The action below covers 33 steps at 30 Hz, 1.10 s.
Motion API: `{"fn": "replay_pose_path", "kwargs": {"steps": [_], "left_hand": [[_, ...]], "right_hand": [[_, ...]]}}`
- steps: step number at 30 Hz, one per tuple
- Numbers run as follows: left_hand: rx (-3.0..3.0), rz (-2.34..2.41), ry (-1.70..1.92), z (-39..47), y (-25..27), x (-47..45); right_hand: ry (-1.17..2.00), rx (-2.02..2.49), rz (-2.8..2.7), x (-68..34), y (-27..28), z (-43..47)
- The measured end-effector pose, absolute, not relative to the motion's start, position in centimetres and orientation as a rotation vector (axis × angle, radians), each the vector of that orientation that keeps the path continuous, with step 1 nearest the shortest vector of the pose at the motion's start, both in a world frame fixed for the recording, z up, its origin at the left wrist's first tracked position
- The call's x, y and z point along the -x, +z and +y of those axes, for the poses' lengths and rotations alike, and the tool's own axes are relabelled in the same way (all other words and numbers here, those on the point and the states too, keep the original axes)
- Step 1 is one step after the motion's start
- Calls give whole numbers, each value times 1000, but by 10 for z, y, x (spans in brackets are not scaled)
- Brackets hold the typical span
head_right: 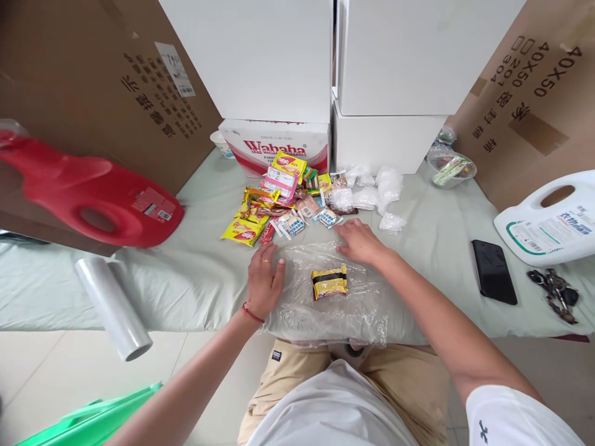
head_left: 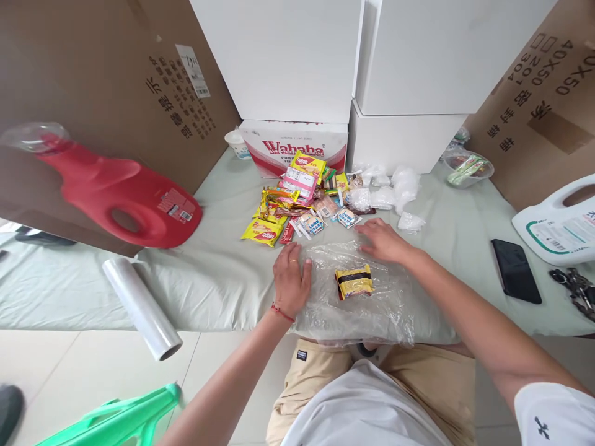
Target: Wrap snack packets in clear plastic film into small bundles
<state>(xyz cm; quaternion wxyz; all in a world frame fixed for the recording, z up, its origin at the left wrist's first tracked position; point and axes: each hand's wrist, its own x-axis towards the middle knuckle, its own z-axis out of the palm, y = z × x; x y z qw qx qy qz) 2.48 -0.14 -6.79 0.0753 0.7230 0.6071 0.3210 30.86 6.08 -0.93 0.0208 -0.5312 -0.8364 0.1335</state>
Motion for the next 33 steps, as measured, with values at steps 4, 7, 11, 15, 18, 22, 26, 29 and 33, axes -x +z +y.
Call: {"fn": "replay_pose_path", "kwargs": {"steps": [4,7,11,15,18,22,26,29,33], "left_hand": [[-2133,1805,729,30,-57,-34],[-2192,1672,460,52,-50,-37],[-2236,1516,427,67,-40,-29],[-2282,1347,543,55,-23,-18],[-2386,1137,556,29,-14,-13],[-2711,908,390,-7,-14,-12],[-2775,880,232,-26,-24,-1],[-2540,1083,433,-37,-30,12],[-1919,1536,888,-60,-36,7]], "right_hand": [[409,1676,-2743,-301,-14,78],[467,1654,-2808,-298,-11,84],[438,1589,-2794,-303,8,88],[376,1536,-2704,-313,30,67],[304,1484,-2721,-321,33,34],[144,1314,-2794,-333,16,-9],[157,1255,-2814,-341,-13,-31],[263,1255,-2770,-343,-31,-37],[314,1246,-2673,-342,-38,-41]]}}
